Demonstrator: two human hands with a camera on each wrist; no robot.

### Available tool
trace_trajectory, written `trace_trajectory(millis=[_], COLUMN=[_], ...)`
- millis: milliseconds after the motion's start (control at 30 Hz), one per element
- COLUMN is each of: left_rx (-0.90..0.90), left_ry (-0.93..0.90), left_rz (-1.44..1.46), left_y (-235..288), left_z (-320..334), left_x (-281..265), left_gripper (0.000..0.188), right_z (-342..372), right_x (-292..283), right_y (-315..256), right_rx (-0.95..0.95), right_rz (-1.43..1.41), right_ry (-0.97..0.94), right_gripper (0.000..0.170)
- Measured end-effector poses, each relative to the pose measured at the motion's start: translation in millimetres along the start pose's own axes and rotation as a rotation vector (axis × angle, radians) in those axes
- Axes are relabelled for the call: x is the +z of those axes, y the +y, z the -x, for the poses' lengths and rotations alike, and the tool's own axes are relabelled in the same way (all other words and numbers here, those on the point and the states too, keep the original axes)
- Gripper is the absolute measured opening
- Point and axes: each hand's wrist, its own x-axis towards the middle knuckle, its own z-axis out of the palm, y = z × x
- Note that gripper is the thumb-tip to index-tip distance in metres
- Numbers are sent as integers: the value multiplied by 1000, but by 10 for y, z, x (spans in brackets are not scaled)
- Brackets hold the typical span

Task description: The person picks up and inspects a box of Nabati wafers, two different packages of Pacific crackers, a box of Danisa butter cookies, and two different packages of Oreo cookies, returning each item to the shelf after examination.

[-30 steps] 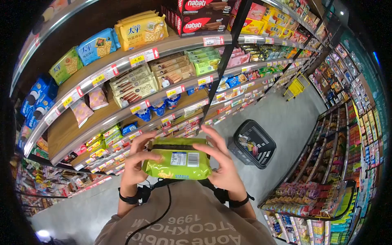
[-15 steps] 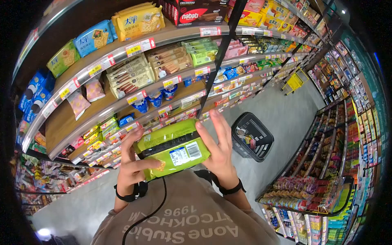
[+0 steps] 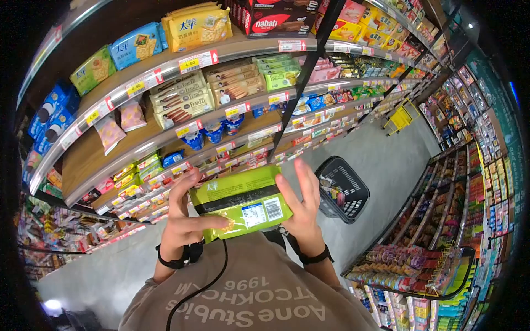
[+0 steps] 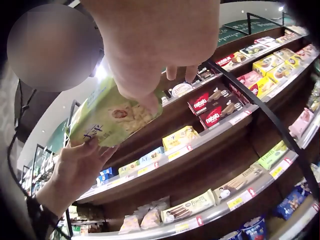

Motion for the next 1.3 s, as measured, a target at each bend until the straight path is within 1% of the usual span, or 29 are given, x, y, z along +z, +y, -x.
trace_trajectory(millis=[100,333,367,467,567,600,667,700,800,833,967,1033,1133,1167,1200,1233,1267,1300], left_rx=[-29,-36,-51,-72,-31,-152,-397,-438,-569,-599,-671,-667,-657,-648,-589,-591,-595,-508], left_ry=[10,32,12,90,-57,-50,-36,-7,81,90,108,89,61,55,-108,-91,-70,-112], left_rz=[80,83,84,115,103,204,408,445,556,577,602,587,507,456,271,275,268,114], left_y=[21,28,28,57,-17,-17,-16,-44,-131,-124,-105,-131,-196,-214,-207,-196,-194,-208], left_z=[7,48,56,34,-44,-28,37,71,202,201,160,166,231,223,148,107,70,30], left_x=[0,-15,-36,-2,-100,-106,-101,-85,-29,-24,-49,-63,-27,-61,-181,-238,-268,-340], left_gripper=[58,52,50,46,44,45,52,59,85,84,81,81,78,77,81,83,86,87], right_z=[-12,-24,-35,-72,-214,-231,-213,-148,-77,-48,-68,-84,-53,-96,-134,-8,-67,-31], right_x=[-61,-86,-91,-66,-83,-102,-175,-217,-132,-103,-46,-36,-28,-67,-88,9,44,105], right_y=[-33,-78,-87,-105,-87,-86,-80,-54,-197,-184,-190,-218,-157,-173,-185,-121,-150,-138], right_rx=[-27,-45,-48,-62,11,128,368,398,737,776,772,798,763,770,758,717,731,767], right_rz=[2,-32,-36,-37,-203,-339,-608,-669,-1000,-1033,-1047,-1060,-998,-920,-859,-862,-903,-963], right_ry=[-1,-6,-11,22,-100,-201,-405,-417,-285,-290,-300,-293,-339,-373,-404,-379,-390,-389], right_gripper=[53,53,53,52,52,52,52,51,49,48,48,48,50,51,51,53,53,53])
